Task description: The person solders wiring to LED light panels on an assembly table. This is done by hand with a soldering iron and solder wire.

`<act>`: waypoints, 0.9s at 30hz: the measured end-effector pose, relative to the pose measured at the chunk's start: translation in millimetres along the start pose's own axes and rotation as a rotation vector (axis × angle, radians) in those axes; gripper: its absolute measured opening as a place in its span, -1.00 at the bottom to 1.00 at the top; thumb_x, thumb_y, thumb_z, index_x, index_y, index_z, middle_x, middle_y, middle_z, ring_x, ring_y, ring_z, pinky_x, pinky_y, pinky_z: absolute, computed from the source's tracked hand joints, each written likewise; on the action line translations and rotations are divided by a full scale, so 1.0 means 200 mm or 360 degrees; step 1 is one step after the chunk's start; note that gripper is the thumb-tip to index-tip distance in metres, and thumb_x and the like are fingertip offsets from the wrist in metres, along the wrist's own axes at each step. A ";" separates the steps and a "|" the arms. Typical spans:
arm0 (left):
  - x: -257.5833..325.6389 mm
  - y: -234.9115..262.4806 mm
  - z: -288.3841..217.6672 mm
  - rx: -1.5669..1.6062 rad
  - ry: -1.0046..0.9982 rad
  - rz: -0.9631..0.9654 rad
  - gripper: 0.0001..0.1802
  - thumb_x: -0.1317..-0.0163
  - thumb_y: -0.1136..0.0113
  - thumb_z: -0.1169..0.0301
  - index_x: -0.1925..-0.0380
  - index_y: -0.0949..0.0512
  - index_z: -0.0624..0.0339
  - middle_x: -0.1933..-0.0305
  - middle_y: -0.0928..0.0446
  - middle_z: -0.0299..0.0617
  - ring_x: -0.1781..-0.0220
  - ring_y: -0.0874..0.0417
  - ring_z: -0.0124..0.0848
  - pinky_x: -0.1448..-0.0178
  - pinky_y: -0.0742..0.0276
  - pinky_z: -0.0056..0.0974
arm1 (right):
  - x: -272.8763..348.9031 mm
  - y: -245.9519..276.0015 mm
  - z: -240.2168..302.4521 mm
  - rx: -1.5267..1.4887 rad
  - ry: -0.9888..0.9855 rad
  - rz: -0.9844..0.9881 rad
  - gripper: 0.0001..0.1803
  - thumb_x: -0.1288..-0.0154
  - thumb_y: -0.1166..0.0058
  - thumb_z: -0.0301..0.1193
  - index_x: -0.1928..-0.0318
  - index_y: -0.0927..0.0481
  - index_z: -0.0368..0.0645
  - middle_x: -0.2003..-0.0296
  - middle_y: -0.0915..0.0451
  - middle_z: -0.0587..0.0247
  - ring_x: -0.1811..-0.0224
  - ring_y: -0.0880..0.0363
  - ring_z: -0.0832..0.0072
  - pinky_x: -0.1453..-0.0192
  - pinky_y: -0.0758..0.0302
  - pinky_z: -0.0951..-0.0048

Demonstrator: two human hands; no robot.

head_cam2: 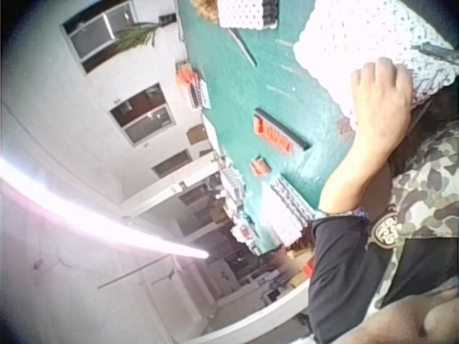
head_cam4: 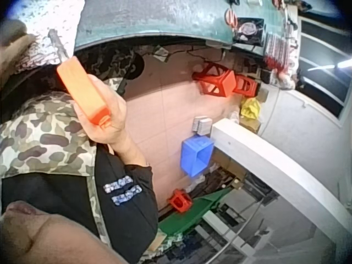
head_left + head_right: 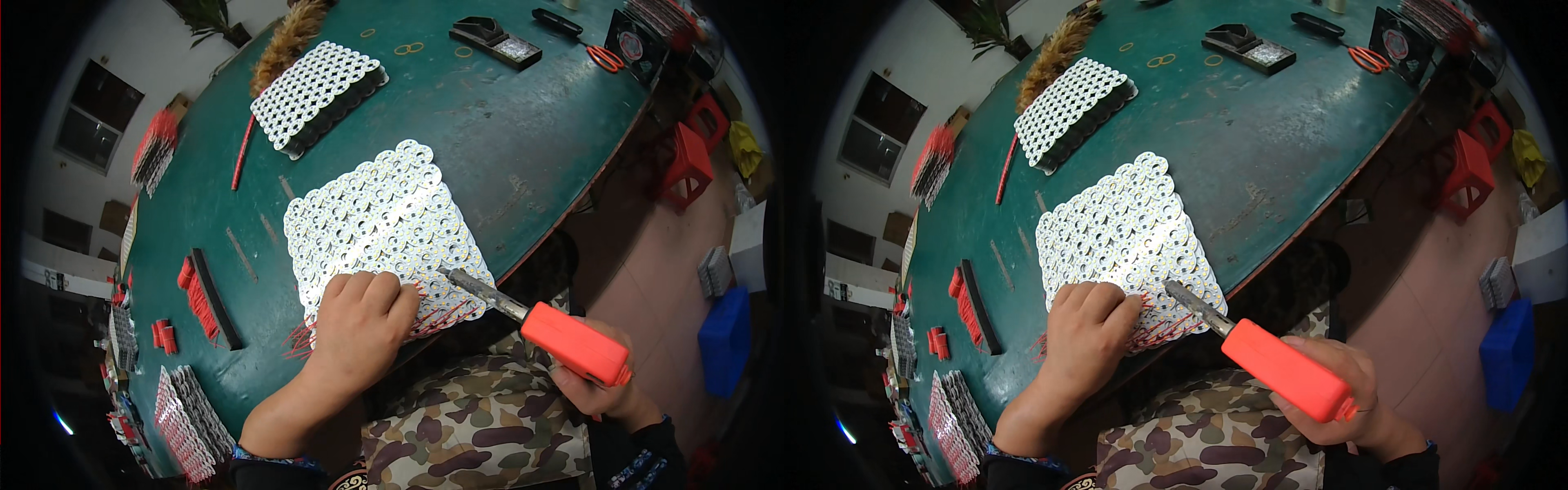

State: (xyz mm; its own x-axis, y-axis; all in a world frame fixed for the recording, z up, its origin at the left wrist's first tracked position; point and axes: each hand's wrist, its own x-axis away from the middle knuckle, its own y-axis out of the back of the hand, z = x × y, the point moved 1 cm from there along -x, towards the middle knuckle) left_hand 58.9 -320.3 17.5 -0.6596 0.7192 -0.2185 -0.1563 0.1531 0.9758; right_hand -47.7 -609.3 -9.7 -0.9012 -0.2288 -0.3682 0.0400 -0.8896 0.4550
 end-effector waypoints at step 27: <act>-0.04 0.03 -0.25 0.1989 0.0580 -0.0008 -0.86 -0.25 -0.38 0.54 0.20 -0.66 0.26 0.29 -0.63 -0.18 0.25 -0.63 -0.36 0.12 -0.52 -0.29 | -0.24 -0.20 0.04 -0.0597 -0.0198 -0.0232 -0.20 -0.21 -0.38 -0.63 -0.42 -0.27 -0.27 -0.03 -0.63 0.11 0.05 -0.70 0.51 -0.07 -0.64 0.44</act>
State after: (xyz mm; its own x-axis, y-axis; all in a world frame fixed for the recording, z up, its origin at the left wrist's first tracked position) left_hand 25.9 -358.1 25.2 -0.8523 0.5226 -0.0203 0.4966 0.8208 0.2821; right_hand -10.1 -559.6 -4.3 -0.9533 -0.0609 -0.2957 0.0419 -0.9967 0.0702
